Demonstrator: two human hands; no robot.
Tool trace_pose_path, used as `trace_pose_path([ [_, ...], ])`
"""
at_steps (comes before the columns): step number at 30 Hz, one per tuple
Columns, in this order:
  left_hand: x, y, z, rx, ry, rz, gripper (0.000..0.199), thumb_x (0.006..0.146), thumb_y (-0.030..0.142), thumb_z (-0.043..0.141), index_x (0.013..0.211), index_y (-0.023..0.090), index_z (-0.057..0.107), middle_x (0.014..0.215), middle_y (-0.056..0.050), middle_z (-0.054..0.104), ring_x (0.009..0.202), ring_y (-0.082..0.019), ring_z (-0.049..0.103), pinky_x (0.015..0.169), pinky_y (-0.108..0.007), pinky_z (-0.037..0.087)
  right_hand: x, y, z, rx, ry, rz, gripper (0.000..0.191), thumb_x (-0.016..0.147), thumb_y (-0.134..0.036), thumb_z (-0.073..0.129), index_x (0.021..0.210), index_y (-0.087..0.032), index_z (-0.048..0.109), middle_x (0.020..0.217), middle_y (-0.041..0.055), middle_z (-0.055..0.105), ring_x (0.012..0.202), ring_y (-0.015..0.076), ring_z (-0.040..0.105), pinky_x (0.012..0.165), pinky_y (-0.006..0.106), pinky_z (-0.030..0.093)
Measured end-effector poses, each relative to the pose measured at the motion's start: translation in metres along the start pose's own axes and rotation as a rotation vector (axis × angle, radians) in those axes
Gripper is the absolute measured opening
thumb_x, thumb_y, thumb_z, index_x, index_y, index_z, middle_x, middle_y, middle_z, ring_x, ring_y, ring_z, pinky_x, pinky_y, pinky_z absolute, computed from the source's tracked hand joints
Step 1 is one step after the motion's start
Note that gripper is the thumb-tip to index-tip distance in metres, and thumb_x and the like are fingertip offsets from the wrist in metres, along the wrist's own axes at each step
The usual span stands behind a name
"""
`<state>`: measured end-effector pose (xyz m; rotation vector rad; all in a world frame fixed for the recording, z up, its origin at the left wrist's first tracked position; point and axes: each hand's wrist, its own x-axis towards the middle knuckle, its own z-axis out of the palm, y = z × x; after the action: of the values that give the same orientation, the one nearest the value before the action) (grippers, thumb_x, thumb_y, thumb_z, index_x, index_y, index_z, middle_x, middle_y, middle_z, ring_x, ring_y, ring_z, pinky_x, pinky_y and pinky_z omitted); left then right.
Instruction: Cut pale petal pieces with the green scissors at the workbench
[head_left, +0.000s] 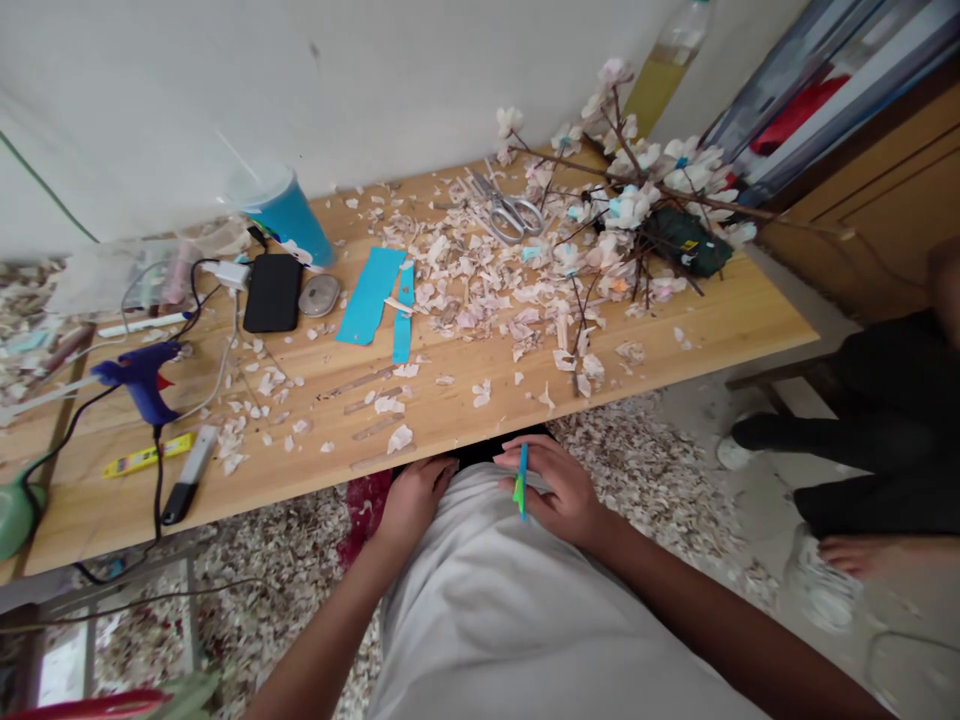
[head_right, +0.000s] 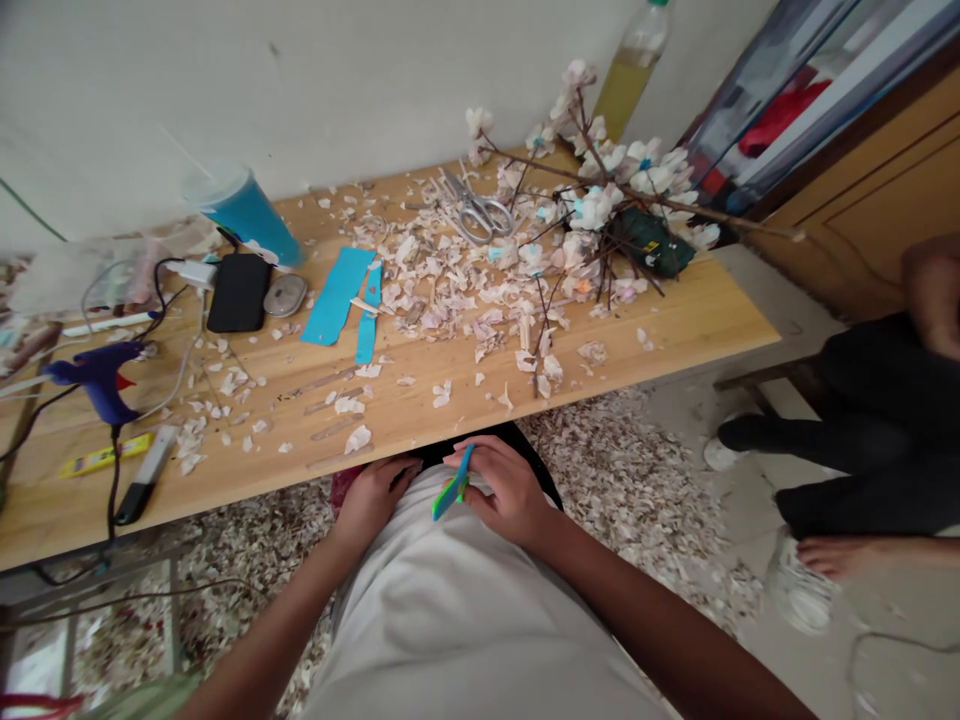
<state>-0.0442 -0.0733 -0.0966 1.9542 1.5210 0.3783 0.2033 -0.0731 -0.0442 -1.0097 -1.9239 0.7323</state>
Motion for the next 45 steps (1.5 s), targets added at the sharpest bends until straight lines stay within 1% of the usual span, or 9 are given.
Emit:
trace_pose_path([
  [6,-0.014,0.011,-0.008,-0.062,0.077,0.026,0.020,0.093,0.027,0.054,0.099,0.021,0.072,0.100,-0.006,0.073,0.095,-0.021,0.067,0.090,-0.036,0.053,0.000,0.003,0.001,0.000,-0.021,0.009,0.037,0.088,-0.015,0.060,0.124,-0.026,0.059,0.109,0.0069,0.069,0.110,0.0236,0.060,0.093,0.042,0.053],
  [9,-0.028,0.025,-0.033,-0.158,0.124,0.015,0.020,0.094,0.030,0.054,0.099,0.022,0.072,0.100,-0.005,0.072,0.094,-0.018,0.066,0.088,-0.031,0.053,-0.001,0.003,0.002,0.007,-0.032,-0.002,0.040,0.087,-0.014,0.061,0.125,-0.026,0.058,0.109,0.0068,0.069,0.111,0.0235,0.060,0.093,0.042,0.053],
  [14,-0.024,0.026,-0.090,-0.157,0.275,-0.188,0.021,0.088,0.038,0.060,0.090,0.022,0.073,0.091,-0.005,0.071,0.082,-0.018,0.065,0.075,-0.028,0.051,-0.001,0.003,0.004,0.013,-0.044,0.003,0.039,0.088,-0.015,0.060,0.125,-0.026,0.058,0.108,0.0066,0.069,0.111,0.0242,0.061,0.093,0.043,0.054],
  [18,0.002,0.014,-0.112,-0.092,0.128,-0.232,0.019,0.081,0.037,0.065,0.082,0.020,0.072,0.079,-0.004,0.070,0.073,-0.019,0.063,0.068,-0.029,0.048,-0.002,0.003,0.005,0.008,-0.059,-0.013,0.040,0.088,-0.016,0.060,0.126,-0.027,0.057,0.109,0.0062,0.069,0.112,0.0238,0.061,0.094,0.043,0.054],
  [22,0.020,0.011,-0.112,-0.051,-0.005,-0.226,0.018,0.079,0.036,0.063,0.085,0.020,0.069,0.067,0.000,0.064,0.062,-0.016,0.057,0.060,-0.026,0.042,-0.004,0.003,0.005,-0.002,-0.053,0.008,0.038,0.088,-0.017,0.060,0.125,-0.027,0.058,0.110,0.0067,0.069,0.111,0.0239,0.061,0.093,0.043,0.054],
  [26,0.029,0.001,-0.109,0.004,0.012,-0.153,0.027,0.078,0.036,0.064,0.099,0.020,0.066,0.074,0.000,0.059,0.065,-0.016,0.055,0.061,-0.026,0.041,-0.001,0.002,0.004,-0.007,-0.053,0.003,0.037,0.089,-0.017,0.058,0.125,-0.026,0.057,0.109,0.0067,0.069,0.110,0.0240,0.062,0.093,0.043,0.055],
  [30,0.033,-0.008,-0.110,0.064,0.009,-0.071,0.021,0.077,0.035,0.069,0.091,0.020,0.065,0.093,-0.005,0.059,0.081,-0.019,0.059,0.074,-0.031,0.045,0.001,0.000,0.004,0.002,-0.072,-0.016,0.039,0.088,-0.015,0.058,0.126,-0.026,0.056,0.109,0.0063,0.069,0.111,0.0236,0.061,0.094,0.043,0.054],
  [37,0.036,-0.005,-0.112,0.100,-0.048,-0.044,0.014,0.077,0.032,0.069,0.076,0.020,0.062,0.087,-0.004,0.058,0.082,-0.020,0.056,0.072,-0.030,0.043,0.001,0.001,0.005,-0.004,-0.083,-0.005,0.038,0.089,-0.017,0.058,0.126,-0.026,0.057,0.111,0.0072,0.068,0.112,0.0238,0.061,0.093,0.043,0.054],
  [45,0.032,-0.001,-0.106,-0.007,-0.047,-0.073,0.009,0.079,0.026,0.067,0.085,0.020,0.065,0.077,-0.002,0.062,0.073,-0.018,0.057,0.066,-0.027,0.042,0.001,0.002,0.005,-0.015,-0.101,-0.001,0.037,0.089,-0.018,0.058,0.125,-0.026,0.058,0.113,0.0081,0.067,0.112,0.0244,0.061,0.092,0.043,0.055],
])
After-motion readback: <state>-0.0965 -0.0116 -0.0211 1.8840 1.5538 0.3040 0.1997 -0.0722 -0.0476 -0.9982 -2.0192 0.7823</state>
